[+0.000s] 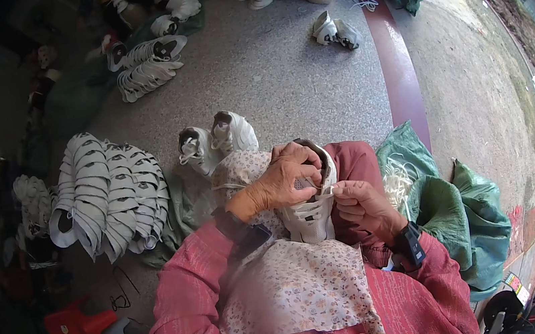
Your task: The person sits on the floor and threads a white shoelace through the eyelets of a white sneaker. They pull the laces tight and adjust the fit, working on one shoe at a time while surrounded by stacks of similar footwear.
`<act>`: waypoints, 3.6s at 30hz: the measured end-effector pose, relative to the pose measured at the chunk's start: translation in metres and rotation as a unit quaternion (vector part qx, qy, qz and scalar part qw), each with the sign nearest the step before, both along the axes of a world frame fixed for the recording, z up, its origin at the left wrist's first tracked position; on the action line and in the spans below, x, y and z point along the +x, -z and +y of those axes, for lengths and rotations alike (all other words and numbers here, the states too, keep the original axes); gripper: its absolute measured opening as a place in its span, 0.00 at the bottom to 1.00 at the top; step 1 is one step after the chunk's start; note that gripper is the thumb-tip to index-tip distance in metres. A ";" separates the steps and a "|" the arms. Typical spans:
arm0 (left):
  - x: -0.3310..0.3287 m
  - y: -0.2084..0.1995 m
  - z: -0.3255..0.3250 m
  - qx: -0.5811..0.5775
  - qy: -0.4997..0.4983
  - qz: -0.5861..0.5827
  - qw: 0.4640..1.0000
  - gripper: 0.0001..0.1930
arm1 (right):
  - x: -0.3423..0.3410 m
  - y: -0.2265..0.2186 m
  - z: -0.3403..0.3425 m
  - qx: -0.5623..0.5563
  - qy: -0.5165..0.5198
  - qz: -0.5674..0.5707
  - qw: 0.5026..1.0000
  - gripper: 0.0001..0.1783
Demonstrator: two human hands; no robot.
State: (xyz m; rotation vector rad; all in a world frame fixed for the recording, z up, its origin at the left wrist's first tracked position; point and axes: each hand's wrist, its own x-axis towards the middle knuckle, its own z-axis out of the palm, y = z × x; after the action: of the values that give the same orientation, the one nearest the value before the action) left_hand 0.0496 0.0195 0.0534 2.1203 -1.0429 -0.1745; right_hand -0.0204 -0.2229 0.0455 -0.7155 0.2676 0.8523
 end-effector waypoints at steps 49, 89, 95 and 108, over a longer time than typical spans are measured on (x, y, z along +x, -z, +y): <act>-0.011 -0.013 0.011 -0.130 -0.093 0.274 0.948 0.27 | 0.011 0.005 0.024 -0.500 0.052 -0.594 0.628 0.05; -0.080 -0.021 0.097 -0.367 -0.132 0.700 0.598 0.20 | -0.020 -0.044 -0.121 0.078 0.345 -0.315 0.881 0.17; -0.080 0.010 0.076 -0.540 -0.105 0.673 0.494 0.19 | -0.065 -0.020 -0.211 -0.367 0.446 -0.150 0.803 0.19; -0.069 -0.045 0.186 -0.511 -0.436 0.285 0.684 0.13 | -0.006 -0.043 0.026 -0.301 -0.175 -0.692 0.632 0.15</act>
State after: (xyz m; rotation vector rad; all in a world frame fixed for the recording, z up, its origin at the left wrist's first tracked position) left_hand -0.0197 0.2056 0.0988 1.1314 0.3300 0.1899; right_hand -0.0264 -0.1967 0.0889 -1.9028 -1.0887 0.3218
